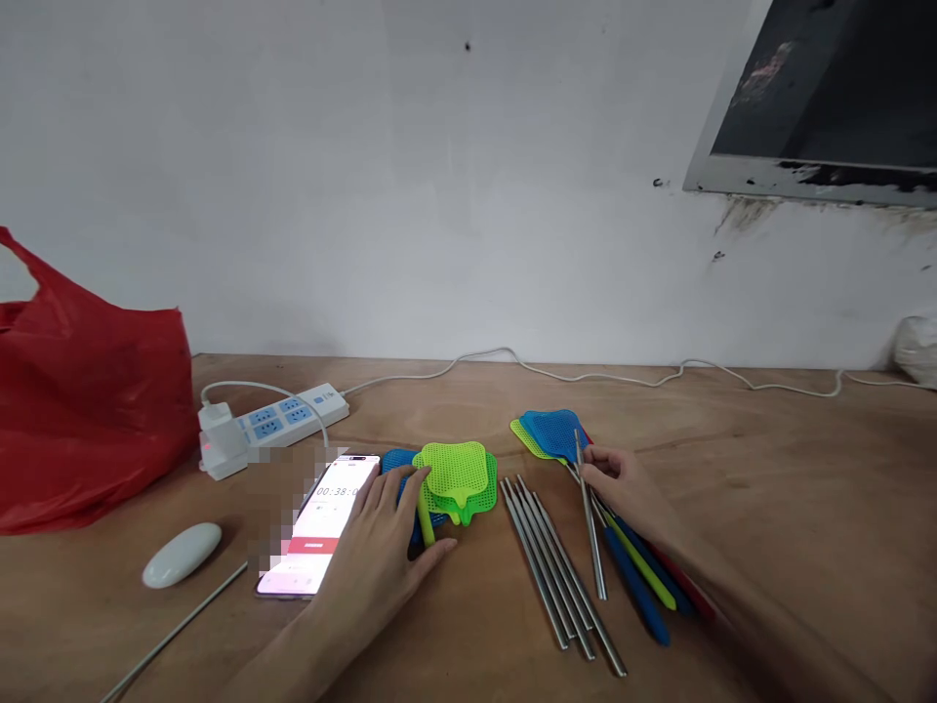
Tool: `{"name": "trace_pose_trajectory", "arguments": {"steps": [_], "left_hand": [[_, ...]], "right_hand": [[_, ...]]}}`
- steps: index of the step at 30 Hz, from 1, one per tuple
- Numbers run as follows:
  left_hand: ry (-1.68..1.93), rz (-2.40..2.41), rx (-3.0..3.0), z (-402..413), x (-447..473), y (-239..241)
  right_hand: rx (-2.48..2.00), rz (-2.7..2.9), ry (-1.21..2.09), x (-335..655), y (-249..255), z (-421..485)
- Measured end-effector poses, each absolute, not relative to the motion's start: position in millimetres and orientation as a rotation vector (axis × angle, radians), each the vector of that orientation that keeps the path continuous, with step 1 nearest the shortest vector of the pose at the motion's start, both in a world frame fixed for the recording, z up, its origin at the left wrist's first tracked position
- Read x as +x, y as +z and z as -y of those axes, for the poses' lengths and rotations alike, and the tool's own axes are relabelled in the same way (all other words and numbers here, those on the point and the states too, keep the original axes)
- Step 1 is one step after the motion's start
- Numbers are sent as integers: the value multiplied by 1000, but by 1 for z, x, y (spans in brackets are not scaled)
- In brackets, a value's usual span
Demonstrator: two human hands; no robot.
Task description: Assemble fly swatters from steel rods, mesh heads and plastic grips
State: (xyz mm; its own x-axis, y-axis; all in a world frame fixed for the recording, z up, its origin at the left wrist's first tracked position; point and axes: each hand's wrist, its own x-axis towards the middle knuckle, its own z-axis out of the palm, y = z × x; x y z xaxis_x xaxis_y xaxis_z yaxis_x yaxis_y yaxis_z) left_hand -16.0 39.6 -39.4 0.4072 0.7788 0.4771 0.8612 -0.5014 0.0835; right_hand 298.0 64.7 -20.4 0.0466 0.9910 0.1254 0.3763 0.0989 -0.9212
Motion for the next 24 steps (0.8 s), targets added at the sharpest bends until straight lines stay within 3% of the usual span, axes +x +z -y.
{"name": "trace_pose_trajectory", "arguments": {"steps": [15, 24], "left_hand": [[-1097, 1469, -3013, -20, -5, -31], [-917, 1732, -3278, 0, 3, -15]], "right_hand": [[-1159, 1081, 1329, 271, -17, -45], [-1028, 842, 1417, 258, -6, -37]]}}
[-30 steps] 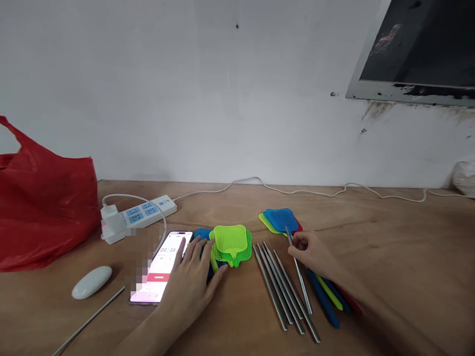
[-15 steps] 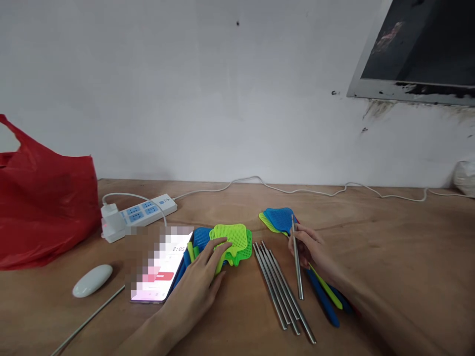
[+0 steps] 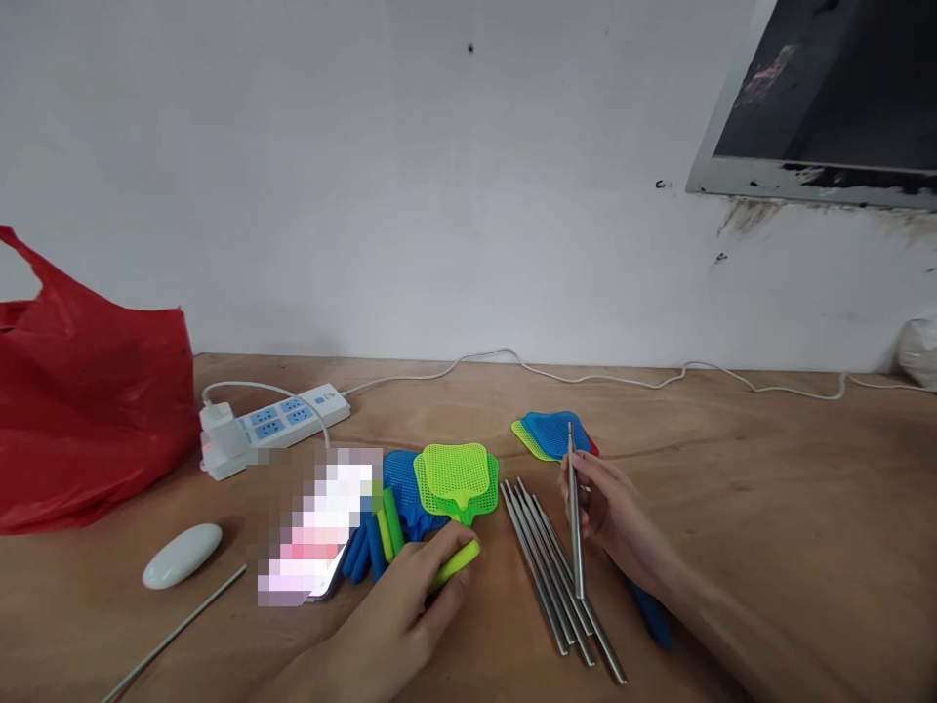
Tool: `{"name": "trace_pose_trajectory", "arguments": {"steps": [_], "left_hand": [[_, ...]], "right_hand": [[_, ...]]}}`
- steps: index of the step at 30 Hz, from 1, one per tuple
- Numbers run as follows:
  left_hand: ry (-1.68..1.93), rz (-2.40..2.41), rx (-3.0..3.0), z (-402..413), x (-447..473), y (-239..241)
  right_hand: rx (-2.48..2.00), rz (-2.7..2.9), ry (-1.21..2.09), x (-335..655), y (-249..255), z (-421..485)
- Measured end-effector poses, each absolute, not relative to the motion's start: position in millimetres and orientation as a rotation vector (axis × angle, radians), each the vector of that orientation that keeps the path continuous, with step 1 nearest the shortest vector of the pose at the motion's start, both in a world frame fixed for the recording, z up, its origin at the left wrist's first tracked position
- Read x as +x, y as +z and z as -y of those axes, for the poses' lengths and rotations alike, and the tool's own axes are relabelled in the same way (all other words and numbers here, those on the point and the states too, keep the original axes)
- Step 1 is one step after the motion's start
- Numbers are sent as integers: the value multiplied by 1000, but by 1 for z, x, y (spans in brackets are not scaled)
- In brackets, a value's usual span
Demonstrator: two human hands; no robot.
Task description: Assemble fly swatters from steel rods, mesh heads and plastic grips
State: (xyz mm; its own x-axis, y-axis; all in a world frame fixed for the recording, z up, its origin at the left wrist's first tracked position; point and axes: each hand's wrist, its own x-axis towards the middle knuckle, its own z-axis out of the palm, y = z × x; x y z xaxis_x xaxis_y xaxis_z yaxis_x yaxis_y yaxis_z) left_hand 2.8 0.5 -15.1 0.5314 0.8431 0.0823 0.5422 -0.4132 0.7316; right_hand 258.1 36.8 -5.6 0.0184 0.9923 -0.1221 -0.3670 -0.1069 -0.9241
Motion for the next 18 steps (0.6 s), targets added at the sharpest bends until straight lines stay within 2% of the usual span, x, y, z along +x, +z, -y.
{"name": "trace_pose_trajectory", "arguments": {"steps": [9, 18], "left_hand": [[426, -1070, 1987, 0, 11, -12], [487, -1159, 1853, 1, 7, -21]], "right_hand": [[-915, 858, 1380, 254, -12, -33], [-937, 906, 1454, 247, -16, -31]]}}
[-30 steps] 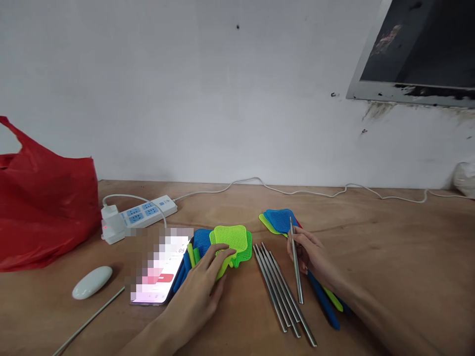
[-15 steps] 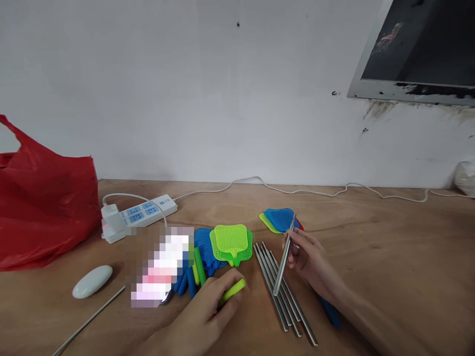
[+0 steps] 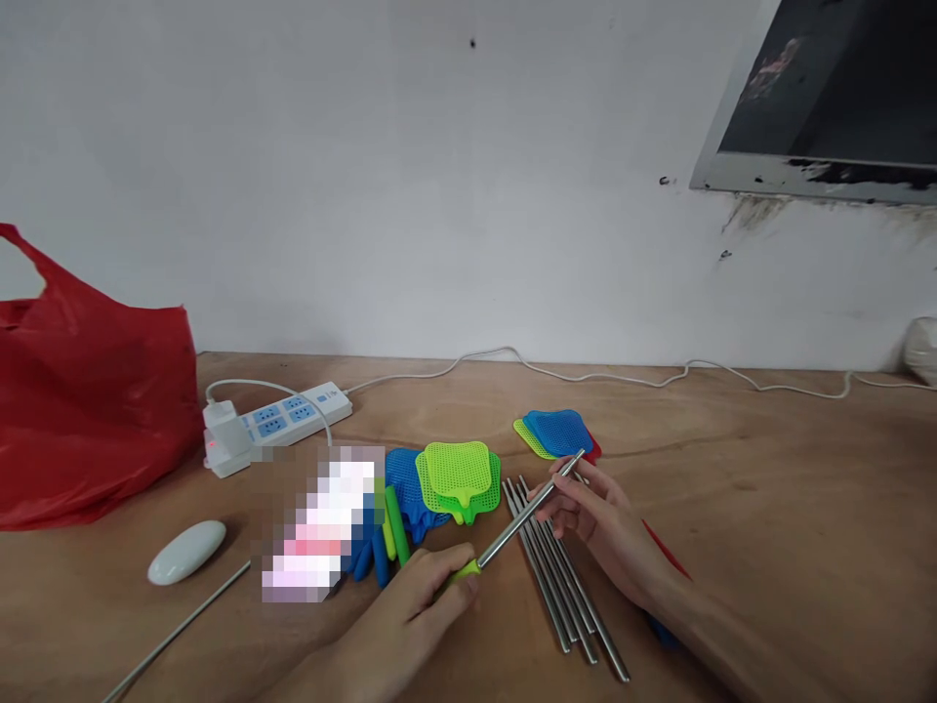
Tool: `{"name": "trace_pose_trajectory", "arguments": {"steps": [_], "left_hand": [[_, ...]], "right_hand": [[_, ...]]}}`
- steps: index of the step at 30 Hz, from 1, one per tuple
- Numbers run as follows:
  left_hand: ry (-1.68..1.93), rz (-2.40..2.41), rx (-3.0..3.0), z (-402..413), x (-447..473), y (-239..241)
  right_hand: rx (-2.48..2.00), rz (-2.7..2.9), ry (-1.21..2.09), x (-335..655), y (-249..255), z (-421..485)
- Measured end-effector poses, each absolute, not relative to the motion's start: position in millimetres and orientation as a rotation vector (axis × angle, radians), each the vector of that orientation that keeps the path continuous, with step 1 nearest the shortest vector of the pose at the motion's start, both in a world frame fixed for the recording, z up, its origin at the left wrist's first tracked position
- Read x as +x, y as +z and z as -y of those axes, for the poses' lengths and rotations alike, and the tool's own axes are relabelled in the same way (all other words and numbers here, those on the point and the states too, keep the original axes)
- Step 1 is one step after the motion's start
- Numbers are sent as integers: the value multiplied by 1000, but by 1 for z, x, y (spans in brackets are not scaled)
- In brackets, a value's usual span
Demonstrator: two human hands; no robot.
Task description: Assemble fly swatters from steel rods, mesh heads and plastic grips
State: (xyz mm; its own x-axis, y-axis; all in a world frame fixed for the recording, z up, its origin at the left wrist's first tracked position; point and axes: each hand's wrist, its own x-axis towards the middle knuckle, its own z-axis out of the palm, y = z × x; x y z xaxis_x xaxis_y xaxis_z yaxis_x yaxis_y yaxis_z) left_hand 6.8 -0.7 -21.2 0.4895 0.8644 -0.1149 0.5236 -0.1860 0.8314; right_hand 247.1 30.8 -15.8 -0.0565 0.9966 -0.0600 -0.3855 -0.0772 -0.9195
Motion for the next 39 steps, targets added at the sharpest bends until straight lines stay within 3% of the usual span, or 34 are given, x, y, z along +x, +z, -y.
{"name": "trace_pose_trajectory", "arguments": {"steps": [14, 22, 27, 39], "left_hand": [[497, -1146, 1798, -1, 4, -21], [360, -1145, 1815, -1, 6, -13], [361, -1151, 1807, -2, 8, -13], [404, -1122, 1839, -5, 10, -17]], "right_hand": [[-941, 1072, 1249, 252, -21, -30], [-1092, 1423, 1448, 247, -32, -29], [-1105, 1525, 1328, 246, -28, -28], [-1097, 1347, 1261, 252, -26, -32]]}}
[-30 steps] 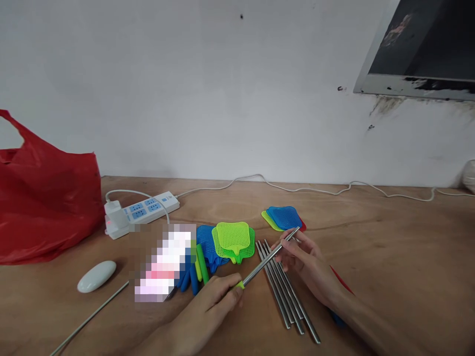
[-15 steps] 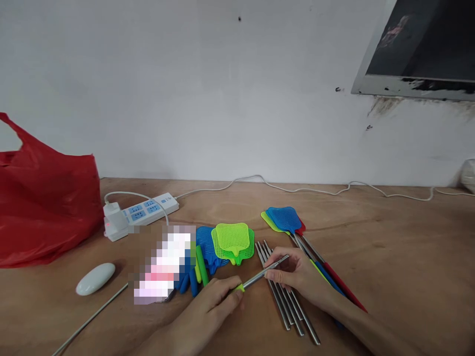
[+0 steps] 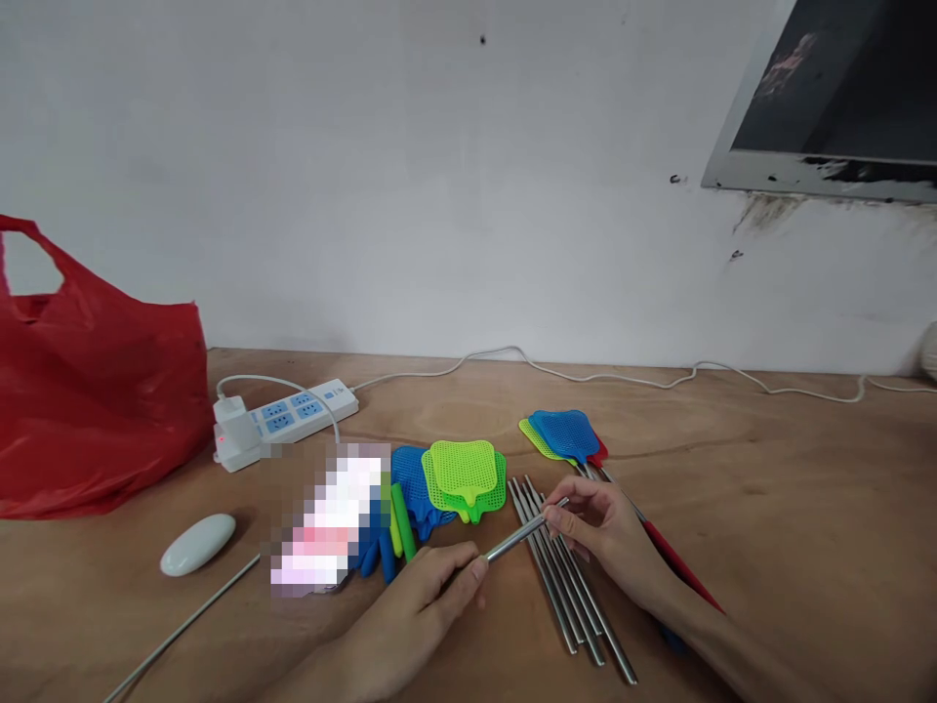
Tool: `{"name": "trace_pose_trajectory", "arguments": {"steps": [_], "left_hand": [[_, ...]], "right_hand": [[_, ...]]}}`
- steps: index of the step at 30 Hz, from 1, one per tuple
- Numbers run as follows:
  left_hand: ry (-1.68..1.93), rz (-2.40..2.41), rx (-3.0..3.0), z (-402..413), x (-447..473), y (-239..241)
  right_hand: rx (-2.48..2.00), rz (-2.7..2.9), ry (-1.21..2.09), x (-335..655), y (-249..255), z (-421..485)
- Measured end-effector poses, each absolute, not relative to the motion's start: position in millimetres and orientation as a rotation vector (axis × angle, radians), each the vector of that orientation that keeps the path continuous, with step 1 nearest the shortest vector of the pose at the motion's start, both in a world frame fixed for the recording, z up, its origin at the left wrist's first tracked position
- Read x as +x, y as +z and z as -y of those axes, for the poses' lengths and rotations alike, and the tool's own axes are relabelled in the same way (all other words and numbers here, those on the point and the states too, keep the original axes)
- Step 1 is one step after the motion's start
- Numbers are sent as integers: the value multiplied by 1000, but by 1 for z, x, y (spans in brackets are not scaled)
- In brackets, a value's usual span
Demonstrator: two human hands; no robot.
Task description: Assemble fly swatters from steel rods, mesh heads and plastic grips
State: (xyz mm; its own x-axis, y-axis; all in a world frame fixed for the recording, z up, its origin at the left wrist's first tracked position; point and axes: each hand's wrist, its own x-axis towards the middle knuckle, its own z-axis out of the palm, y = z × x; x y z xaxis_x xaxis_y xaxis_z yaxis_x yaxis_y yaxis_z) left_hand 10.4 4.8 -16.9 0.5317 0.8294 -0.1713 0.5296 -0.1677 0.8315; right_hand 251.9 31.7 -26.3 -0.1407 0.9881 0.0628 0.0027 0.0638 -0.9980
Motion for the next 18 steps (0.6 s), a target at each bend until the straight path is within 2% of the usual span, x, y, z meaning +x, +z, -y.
{"name": "trace_pose_trajectory", "arguments": {"steps": [18], "left_hand": [[412, -1113, 1894, -6, 11, -16]], "right_hand": [[-1129, 1504, 1299, 247, -23, -27]]}}
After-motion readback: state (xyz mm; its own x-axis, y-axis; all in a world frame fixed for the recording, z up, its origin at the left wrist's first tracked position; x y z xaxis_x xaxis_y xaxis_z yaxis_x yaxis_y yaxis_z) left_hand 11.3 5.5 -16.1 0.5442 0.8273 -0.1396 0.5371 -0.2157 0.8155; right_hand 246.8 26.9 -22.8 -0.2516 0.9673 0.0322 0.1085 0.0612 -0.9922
